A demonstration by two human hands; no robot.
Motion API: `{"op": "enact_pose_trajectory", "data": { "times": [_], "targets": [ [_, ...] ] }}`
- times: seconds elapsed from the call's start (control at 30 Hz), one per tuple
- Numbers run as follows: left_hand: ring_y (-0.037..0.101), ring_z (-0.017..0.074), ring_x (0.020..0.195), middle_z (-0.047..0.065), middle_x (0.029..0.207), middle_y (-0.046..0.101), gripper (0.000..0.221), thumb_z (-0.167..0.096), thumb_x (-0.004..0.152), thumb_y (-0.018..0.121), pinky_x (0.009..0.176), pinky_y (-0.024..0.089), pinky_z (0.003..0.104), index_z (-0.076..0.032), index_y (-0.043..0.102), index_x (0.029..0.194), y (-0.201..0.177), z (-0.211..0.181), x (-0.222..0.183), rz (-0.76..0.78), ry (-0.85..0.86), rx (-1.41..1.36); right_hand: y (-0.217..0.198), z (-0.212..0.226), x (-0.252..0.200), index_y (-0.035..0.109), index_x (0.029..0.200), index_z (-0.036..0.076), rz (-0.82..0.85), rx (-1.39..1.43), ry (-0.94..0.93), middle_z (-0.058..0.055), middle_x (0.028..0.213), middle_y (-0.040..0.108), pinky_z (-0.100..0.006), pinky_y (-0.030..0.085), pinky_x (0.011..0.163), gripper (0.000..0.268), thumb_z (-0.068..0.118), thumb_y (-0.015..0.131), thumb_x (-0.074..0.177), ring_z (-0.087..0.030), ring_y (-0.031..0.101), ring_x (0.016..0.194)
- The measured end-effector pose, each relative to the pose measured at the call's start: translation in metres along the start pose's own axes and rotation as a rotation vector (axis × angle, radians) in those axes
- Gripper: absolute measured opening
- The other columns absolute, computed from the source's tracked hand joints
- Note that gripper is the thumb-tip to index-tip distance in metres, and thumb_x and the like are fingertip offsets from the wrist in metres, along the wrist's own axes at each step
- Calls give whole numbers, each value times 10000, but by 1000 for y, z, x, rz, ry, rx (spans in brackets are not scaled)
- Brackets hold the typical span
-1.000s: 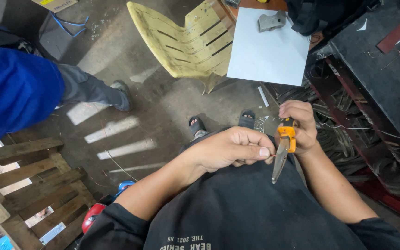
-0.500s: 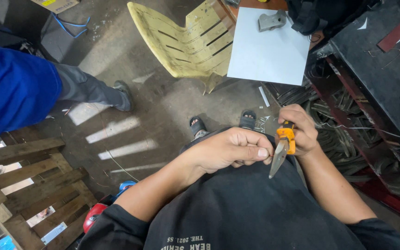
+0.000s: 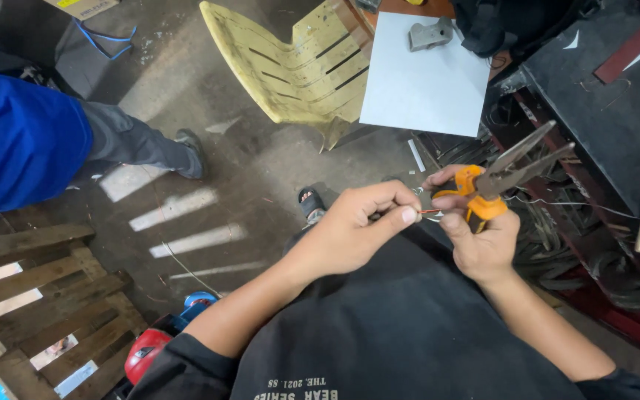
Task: Stripping insulation from copper wires and twisting them together using pliers.
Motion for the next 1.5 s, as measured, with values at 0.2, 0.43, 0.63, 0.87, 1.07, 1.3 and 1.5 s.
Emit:
{"op": "enact_pose_trajectory", "data": {
  "times": [0.2, 0.43, 0.63, 0.87, 1.07, 1.3, 1.5],
  "targets": [
    [545, 106, 587, -11, 609, 583, 121, -170, 1001, 567, 571, 469, 259, -163, 688, 997, 2, -15, -6, -104, 104, 325, 3, 20, 7, 666, 901, -105, -61, -75, 62, -307, 1061, 621, -373, 588, 788, 235, 129, 678, 922, -337, 687, 972],
    [632, 213, 705, 49, 790, 623, 56, -139, 902, 660, 598, 523, 325, -113, 671, 952, 0, -29, -6, -149, 210, 412, 9, 28, 12, 679, 830, -49, -15, -194, -34, -280, 1011, 626, -433, 543, 813, 170, 108, 701, 893, -371, 667, 925],
    [637, 294, 714, 65, 745, 558, 44, -130, 885, 623, 578, 531, 377, -87, 624, 873, 4, -27, -5, -193, 355, 636, 15, 31, 14, 687, 827, -9, -26, -279, -36, -236, 1006, 636, -414, 524, 782, 145, 114, 688, 902, -337, 660, 895],
    [583, 265, 633, 14, 738, 473, 77, -157, 944, 561, 531, 509, 343, -145, 601, 879, 9, -23, -8, -285, 399, 760, 15, 28, 11, 688, 852, -24, -54, -303, -54, -240, 1011, 635, -428, 517, 805, 116, 83, 683, 899, -336, 657, 893],
    [618, 108, 651, 40, 718, 536, 9, -81, 909, 668, 542, 494, 223, -88, 663, 906, -6, -3, 2, -165, 132, 83, -17, -8, 21, 647, 845, -73, 112, -59, -181, -383, 1222, 560, -490, 553, 933, 180, 105, 667, 870, -540, 553, 1247],
    [523, 24, 530, -7, 705, 461, 81, -66, 906, 692, 411, 394, 153, -26, 672, 974, 5, 24, 4, 13, -104, -346, -30, -14, 44, 724, 849, -4, 259, -406, -497, -293, 1153, 676, -607, 411, 1085, 252, 210, 619, 932, -499, 641, 1122],
    [465, 2, 520, 20, 734, 475, 76, -14, 922, 652, 378, 332, 148, 16, 657, 992, 13, 33, 5, 92, -164, -516, -31, -24, 50, 539, 632, 19, 255, -321, -644, -295, 969, 695, -663, 522, 866, 423, 283, 559, 962, -495, 681, 868]
  ]
}}
Point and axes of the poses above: each hand's wrist, its own x-axis towards the middle knuckle, its own y-axis out of the palm, z = x × y, the point moved 4 cm from there along x, towards the middle knuckle
